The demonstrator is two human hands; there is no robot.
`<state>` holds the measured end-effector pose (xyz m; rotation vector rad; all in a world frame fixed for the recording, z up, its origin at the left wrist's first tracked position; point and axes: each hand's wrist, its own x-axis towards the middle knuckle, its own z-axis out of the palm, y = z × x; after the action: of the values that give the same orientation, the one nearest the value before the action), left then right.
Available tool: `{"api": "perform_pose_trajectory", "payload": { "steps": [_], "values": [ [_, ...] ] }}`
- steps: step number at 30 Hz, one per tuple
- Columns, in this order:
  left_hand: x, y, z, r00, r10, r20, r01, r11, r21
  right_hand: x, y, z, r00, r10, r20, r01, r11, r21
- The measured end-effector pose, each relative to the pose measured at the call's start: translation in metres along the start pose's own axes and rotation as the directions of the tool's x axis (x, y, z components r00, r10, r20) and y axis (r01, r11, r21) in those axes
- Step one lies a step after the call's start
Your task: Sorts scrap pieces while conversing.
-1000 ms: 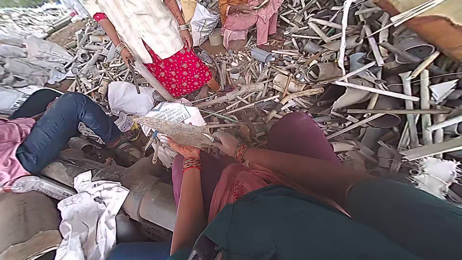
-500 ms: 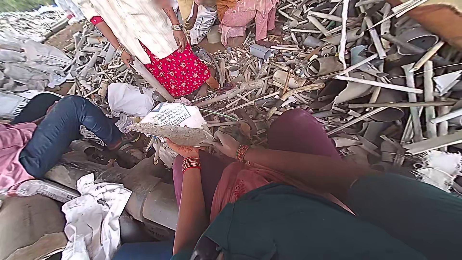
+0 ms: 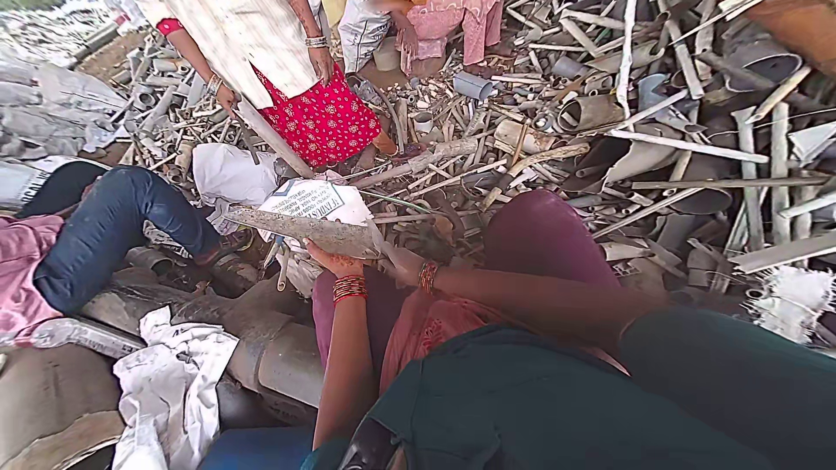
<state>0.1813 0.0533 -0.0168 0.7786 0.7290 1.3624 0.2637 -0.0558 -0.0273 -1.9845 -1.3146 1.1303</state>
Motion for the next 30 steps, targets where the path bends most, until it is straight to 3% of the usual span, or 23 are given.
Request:
{"api": "perform_pose_trajectory", "payload": {
  "steps": [2, 4, 7, 10, 11, 13, 14, 16, 19, 22, 30],
  "values": [
    [-0.004, 0.003, 0.002, 1.000, -0.004, 0.018, 0.003, 1.000, 0.017, 0.010, 0.021, -0.004, 0.982, 0.189, -0.029, -0.186, 0.979, 0.080],
    [-0.005, 0.009, 0.004, 1.000, 0.008, 0.008, -0.008, 1.000, 0.016, 0.005, 0.023, -0.018, 0.971, 0.233, -0.057, -0.224, 0.966, 0.133],
    [-0.004, 0.011, 0.002, 1.000, 0.014, -0.006, -0.013, 0.999, 0.031, -0.002, 0.008, -0.019, 0.987, 0.065, -0.146, -0.043, 0.988, 0.151],
    [-0.001, 0.008, 0.005, 0.999, -0.028, -0.030, 0.028, 0.999, -0.017, -0.009, -0.001, -0.002, 0.980, -0.139, -0.139, 0.140, 0.990, -0.002],
    [-0.001, 0.006, 0.004, 0.999, -0.044, -0.020, 0.043, 0.998, -0.039, -0.014, -0.009, -0.002, 0.994, -0.076, -0.080, 0.071, 0.995, -0.066],
    [-0.004, 0.007, 0.004, 0.998, -0.055, -0.008, 0.054, 0.998, -0.034, -0.036, -0.041, -0.019, 0.974, 0.225, 0.031, -0.221, 0.971, -0.095],
    [-0.006, 0.009, 0.003, 0.998, -0.056, -0.001, 0.056, 0.998, -0.031, -0.038, -0.039, -0.026, 0.961, 0.274, 0.040, -0.269, 0.958, -0.099],
    [-0.003, 0.014, 0.001, 0.999, -0.037, -0.008, 0.037, 0.999, -0.015, -0.013, 0.013, -0.026, 0.996, 0.049, -0.078, -0.058, 0.990, -0.125],
    [0.003, 0.009, -0.004, 0.999, -0.037, -0.037, 0.036, 0.999, -0.027, 0.021, 0.036, -0.035, 0.973, 0.185, -0.136, -0.183, 0.983, 0.027],
    [0.008, 0.001, -0.008, 0.996, -0.059, -0.060, 0.057, 0.998, -0.040, 0.022, 0.033, -0.042, 0.970, 0.194, -0.149, -0.199, 0.980, -0.023],
    [0.007, -0.016, -0.010, 0.958, -0.259, 0.120, 0.264, 0.964, -0.029, 0.019, 0.036, -0.064, 0.962, 0.201, -0.184, -0.213, 0.976, -0.052]
  ]
}}
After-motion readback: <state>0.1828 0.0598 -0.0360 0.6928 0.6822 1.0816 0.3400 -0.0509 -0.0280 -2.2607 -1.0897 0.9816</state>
